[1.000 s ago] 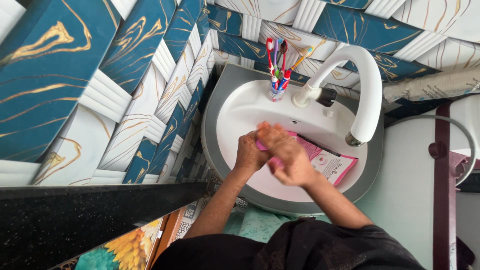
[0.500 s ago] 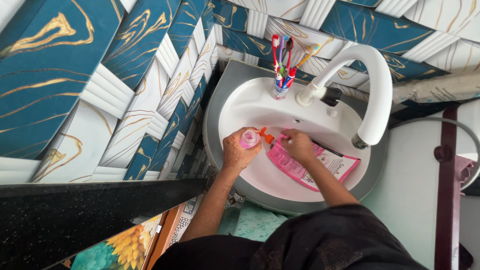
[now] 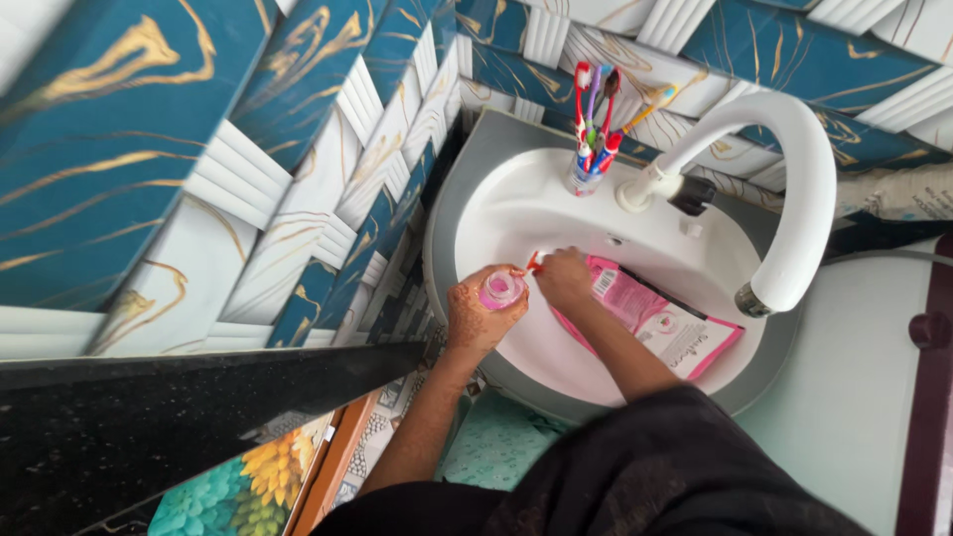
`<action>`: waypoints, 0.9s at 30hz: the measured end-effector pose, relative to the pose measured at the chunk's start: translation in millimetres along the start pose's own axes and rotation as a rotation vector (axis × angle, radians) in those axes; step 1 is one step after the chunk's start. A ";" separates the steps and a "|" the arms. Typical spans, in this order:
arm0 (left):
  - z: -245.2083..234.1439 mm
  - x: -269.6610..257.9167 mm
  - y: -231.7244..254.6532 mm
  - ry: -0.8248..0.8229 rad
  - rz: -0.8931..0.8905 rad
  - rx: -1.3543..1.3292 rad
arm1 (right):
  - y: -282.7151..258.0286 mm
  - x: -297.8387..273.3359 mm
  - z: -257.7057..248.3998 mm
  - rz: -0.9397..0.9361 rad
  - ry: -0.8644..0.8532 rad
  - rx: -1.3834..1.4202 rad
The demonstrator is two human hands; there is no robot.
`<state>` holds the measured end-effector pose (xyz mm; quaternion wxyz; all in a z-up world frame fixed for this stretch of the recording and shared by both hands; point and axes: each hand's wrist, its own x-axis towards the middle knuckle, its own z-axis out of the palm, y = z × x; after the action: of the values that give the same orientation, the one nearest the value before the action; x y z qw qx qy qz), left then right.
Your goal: The person refills a pink soap dispenser by removing the pump, pouring liquid soap from a large refill pouch into the container, and then screwing the pump back on.
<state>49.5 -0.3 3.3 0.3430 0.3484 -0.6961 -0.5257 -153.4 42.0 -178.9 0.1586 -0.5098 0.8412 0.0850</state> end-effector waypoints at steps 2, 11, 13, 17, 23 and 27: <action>-3.0 1.6 0.8 -0.013 0.022 -0.011 | 6.9 -42.0 -46.1 -0.054 0.320 0.349; -2.6 8.9 8.1 -0.097 0.007 0.037 | -44.8 -219.5 -241.6 -0.477 1.164 1.093; 0.7 8.9 10.4 -0.122 0.032 0.036 | -57.5 -225.3 -259.5 -0.562 1.343 1.194; 1.1 8.7 16.0 -0.172 0.036 0.044 | -62.6 -235.2 -273.6 -0.466 1.210 1.056; -5.3 9.4 13.0 -0.196 0.019 0.071 | -63.1 -228.0 -259.6 -0.493 1.130 1.300; -7.3 12.4 8.2 -0.191 0.100 0.027 | -58.0 -234.9 -266.1 -0.484 1.150 1.386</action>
<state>48.1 -12.7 14.2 0.2962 0.2664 -0.7492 -0.5292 -49.1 129.0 154.1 0.0000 -0.4269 0.5243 -0.7368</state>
